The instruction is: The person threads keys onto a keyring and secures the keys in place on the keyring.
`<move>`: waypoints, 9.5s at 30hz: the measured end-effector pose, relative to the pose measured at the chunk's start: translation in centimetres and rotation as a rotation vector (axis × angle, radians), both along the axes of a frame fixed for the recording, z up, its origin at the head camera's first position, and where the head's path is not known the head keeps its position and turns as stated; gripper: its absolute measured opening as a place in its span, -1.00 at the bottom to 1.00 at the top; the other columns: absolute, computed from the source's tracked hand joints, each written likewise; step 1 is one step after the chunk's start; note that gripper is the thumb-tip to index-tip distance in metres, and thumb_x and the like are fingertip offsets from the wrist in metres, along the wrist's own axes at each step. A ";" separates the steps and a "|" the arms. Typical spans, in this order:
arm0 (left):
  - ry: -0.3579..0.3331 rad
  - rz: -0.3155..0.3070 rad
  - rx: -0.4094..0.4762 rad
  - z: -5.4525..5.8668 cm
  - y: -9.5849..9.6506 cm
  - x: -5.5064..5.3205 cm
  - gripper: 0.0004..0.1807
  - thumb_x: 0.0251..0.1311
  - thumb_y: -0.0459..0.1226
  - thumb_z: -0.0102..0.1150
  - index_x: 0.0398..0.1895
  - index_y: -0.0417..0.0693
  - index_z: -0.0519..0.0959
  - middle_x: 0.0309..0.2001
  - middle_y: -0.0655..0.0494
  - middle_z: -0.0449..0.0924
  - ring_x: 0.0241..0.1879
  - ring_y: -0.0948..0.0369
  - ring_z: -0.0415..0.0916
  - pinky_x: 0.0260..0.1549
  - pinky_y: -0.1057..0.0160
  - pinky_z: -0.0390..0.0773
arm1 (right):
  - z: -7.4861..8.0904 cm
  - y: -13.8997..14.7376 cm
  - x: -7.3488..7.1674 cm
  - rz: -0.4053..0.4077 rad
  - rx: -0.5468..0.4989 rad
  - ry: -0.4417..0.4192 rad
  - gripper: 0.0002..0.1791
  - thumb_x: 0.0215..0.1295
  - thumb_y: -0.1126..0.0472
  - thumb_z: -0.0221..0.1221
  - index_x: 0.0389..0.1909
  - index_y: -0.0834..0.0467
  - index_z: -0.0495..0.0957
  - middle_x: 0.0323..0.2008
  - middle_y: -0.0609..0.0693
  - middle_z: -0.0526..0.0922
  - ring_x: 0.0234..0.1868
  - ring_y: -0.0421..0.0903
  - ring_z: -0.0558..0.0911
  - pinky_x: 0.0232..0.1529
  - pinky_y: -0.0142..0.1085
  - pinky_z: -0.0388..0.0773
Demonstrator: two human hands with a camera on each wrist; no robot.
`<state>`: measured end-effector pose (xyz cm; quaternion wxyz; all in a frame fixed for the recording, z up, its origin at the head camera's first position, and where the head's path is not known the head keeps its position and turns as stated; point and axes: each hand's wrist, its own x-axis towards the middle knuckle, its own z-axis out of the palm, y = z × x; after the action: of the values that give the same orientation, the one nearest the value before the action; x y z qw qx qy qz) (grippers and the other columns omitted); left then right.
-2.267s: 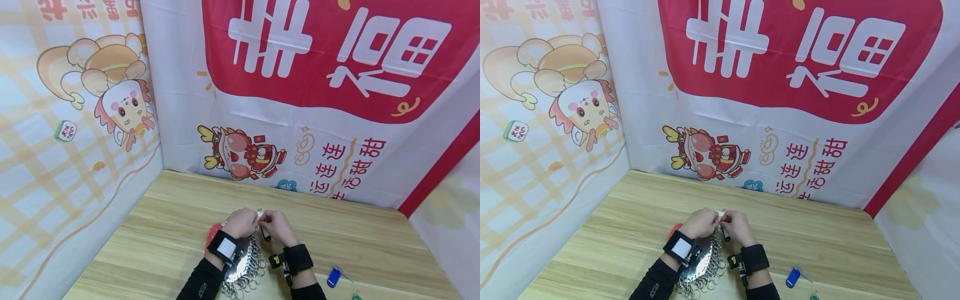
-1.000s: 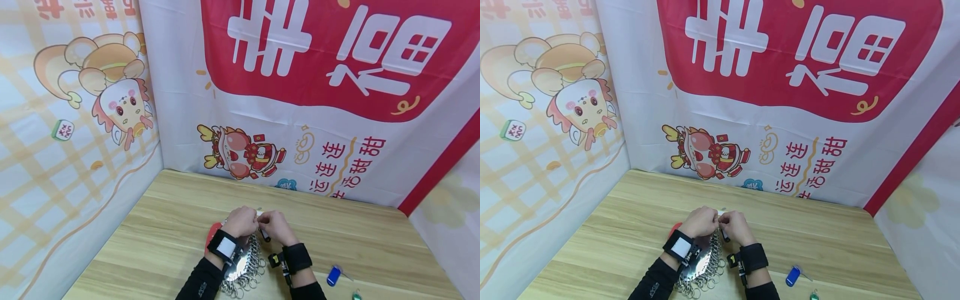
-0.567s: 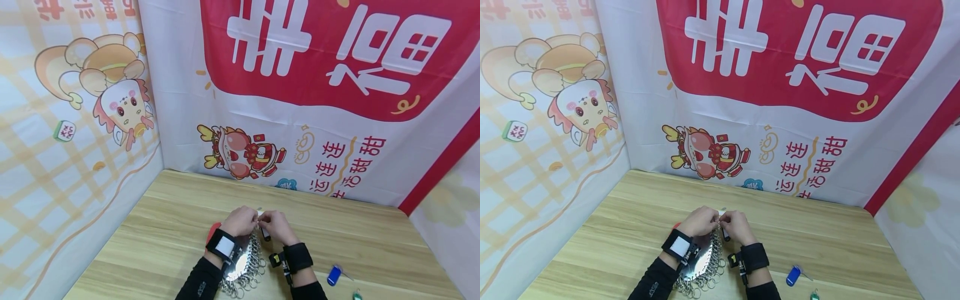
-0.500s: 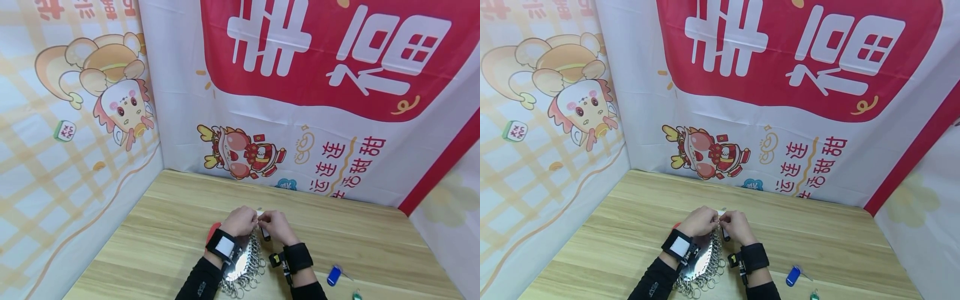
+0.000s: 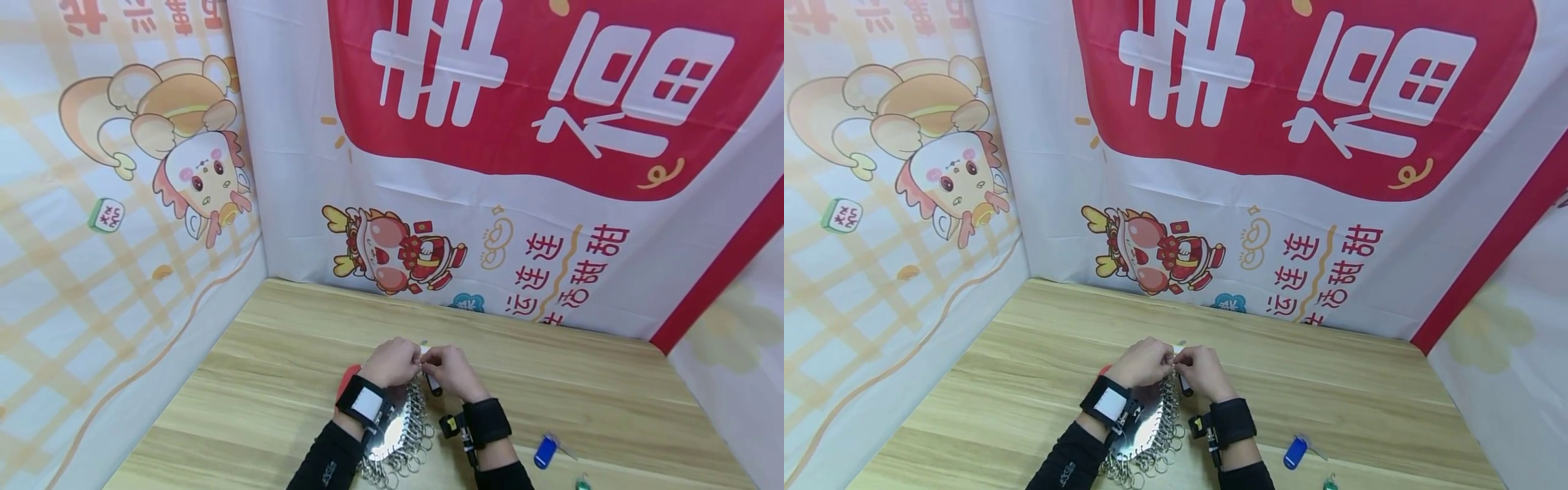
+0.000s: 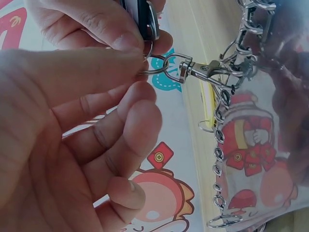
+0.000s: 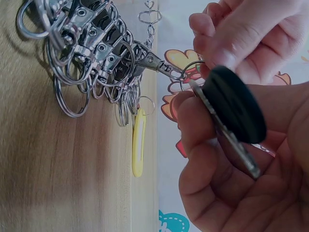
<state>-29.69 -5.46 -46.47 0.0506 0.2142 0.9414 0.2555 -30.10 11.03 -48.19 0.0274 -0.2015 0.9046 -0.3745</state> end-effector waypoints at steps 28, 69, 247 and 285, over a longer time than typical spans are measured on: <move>0.056 -0.023 -0.007 -0.2 -0.1 -0.3 -0.76 0.22 -0.26 0.13 -0.63 0.05 0.48 -0.67 0.25 0.40 -0.65 0.31 0.35 -0.64 0.34 0.34 | 0.2 0.2 0.2 0.006 0.009 0.065 -0.89 0.22 0.34 0.21 -0.29 0.15 0.69 -0.35 -0.03 0.68 -0.41 -0.20 0.57 -0.46 -0.35 0.49; -0.083 0.024 0.071 0.1 -1.1 -0.4 -0.80 0.31 -0.18 0.07 -0.42 -0.06 0.57 -0.63 0.19 0.41 -0.65 0.25 0.38 -0.64 0.30 0.37 | 0.8 1.0 0.1 0.135 0.179 -0.035 -0.90 0.15 0.42 0.19 -0.40 0.22 0.66 -0.52 -0.12 0.59 -0.52 -0.22 0.49 -0.49 -0.35 0.45; 0.017 -0.048 -0.148 -0.4 1.5 2.7 -0.63 0.14 -0.23 0.20 -0.74 0.04 0.30 -0.76 0.25 0.19 -0.74 0.29 0.23 -0.68 0.33 0.23 | 3.4 12.1 6.2 -0.182 0.312 0.097 -0.84 0.11 0.36 0.13 -0.57 0.06 0.47 -0.61 -0.15 0.43 -0.57 -0.21 0.36 -0.47 -0.32 0.31; 0.120 -0.119 -0.077 -0.7 1.5 2.1 -0.80 0.15 -0.36 0.21 -0.52 0.09 0.46 -0.54 0.35 0.40 -0.51 0.35 0.36 -0.48 0.38 0.36 | 0.0 2.4 3.1 -0.059 -0.092 -0.159 -0.86 0.28 0.25 0.17 -0.38 0.23 0.65 -0.47 -0.07 0.60 -0.49 -0.16 0.48 -0.44 -0.31 0.40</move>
<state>-27.58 -3.98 -47.13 0.0173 0.2825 0.9375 0.2023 -27.03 13.46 -48.15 0.0786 -0.1456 0.8870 -0.4311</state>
